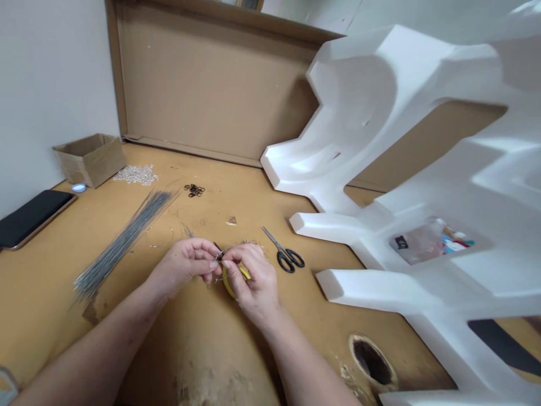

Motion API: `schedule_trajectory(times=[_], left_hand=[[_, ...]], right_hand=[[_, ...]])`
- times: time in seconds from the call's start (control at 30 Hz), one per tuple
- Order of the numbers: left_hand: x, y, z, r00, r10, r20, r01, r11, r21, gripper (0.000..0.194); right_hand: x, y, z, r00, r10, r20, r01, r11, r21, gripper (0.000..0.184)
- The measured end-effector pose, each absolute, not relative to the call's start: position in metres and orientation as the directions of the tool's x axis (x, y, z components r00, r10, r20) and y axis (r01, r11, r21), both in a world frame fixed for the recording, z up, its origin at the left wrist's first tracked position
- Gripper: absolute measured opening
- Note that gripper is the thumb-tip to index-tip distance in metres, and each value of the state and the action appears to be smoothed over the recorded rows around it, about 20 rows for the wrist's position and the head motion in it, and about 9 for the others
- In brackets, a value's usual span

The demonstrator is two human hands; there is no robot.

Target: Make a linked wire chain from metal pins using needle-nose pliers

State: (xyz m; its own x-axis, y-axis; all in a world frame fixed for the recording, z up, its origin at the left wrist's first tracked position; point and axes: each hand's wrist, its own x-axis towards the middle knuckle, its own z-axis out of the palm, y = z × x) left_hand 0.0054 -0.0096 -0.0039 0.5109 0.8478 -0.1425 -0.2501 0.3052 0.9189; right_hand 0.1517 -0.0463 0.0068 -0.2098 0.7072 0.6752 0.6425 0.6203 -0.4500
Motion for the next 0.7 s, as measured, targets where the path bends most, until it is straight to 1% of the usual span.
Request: schedule_trajectory(times=[0.27,0.57,0.7], left_hand=[[0.0068,-0.0104,-0.0044,0.489,0.863,-0.123,-0.254,0.276,0.927,0.023],[0.0068,-0.0118,-0.0069,0.454,0.887,-0.083,-0.217,0.2,0.955,0.018],[0.0077,-0.0133,-0.0071,0.439,0.897,-0.053,-0.212,0.161,0.964,0.016]], right_hand=[[0.1525,-0.0454,0.0055,-0.208,0.715,0.667,0.634,0.618,-0.464,0.013],[0.1524,-0.0455,0.0067,-0.238,0.705,0.668,0.626,0.637,-0.45,0.014],[0.1528,-0.0457,0.0054,-0.235,0.717,0.656,0.609,0.635,-0.475,0.015]])
